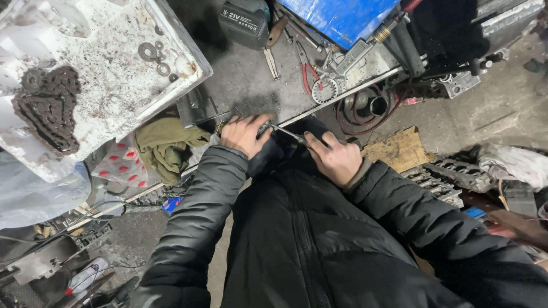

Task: The person stands at a cluttered workshop bench, moves a plastic bag aside, and works on a small engine component. They use a screwdriver to unscrew fasteners from the black engine cover, reposition the part, and continue loosening screws while holding the component steady on the bench.

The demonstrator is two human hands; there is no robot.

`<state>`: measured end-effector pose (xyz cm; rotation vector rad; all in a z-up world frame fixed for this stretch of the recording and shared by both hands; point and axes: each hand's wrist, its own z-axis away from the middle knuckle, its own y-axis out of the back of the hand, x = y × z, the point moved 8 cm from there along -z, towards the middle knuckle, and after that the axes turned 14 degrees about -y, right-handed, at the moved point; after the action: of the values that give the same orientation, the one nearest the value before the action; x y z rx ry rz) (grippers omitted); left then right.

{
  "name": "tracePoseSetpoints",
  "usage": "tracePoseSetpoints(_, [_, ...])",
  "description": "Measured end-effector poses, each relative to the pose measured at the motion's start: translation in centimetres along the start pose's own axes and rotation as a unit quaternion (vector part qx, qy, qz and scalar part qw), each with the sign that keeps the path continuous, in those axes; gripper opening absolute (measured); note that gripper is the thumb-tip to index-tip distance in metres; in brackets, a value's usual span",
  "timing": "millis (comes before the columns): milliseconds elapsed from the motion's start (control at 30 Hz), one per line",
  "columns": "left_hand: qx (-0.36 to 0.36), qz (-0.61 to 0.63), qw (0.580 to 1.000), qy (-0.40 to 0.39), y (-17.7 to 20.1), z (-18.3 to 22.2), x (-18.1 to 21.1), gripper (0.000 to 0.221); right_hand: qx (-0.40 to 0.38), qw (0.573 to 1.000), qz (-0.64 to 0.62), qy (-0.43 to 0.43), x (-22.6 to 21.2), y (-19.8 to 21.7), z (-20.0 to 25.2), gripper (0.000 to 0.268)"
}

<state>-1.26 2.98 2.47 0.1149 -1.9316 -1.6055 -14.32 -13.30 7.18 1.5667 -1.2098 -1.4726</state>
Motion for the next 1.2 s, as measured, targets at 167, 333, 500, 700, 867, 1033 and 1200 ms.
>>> tracePoseSetpoints(167, [-0.001,0.014,1.0,0.002,0.1,-0.1,0.2,0.028,0.004,1.0,-0.013,-0.003,-0.3,0.5,0.0,0.037])
tracePoseSetpoints(333, [0.005,0.013,1.0,-0.001,-0.3,-0.1,0.1,0.028,-0.006,1.0,-0.001,-0.015,-0.3,0.2,0.1,0.038])
tracePoseSetpoints(500, [0.001,0.028,0.999,0.017,-0.3,-0.1,0.0,0.028,-0.006,1.0,0.0,-0.015,0.0,0.1,0.2,0.039])
tracePoseSetpoints(700, [0.0,0.034,0.999,0.029,-0.1,-0.1,-0.1,0.029,-0.012,1.0,-0.004,-0.009,0.0,-0.2,0.3,0.04])
tracePoseSetpoints(867, [0.0,0.029,0.999,0.031,-0.5,0.1,-0.1,0.03,-0.006,1.0,0.009,-0.009,-0.5,0.0,0.3,0.037])
tracePoseSetpoints(1033, [0.034,0.027,0.999,0.007,-0.7,0.6,0.3,0.03,-0.034,0.994,-0.08,-0.069,0.1,-0.6,0.5,0.038])
tracePoseSetpoints(1200, [0.031,0.023,0.999,0.003,0.0,0.3,0.7,0.03,-0.262,0.849,-0.363,-0.279,5.0,-6.5,1.4,0.03])
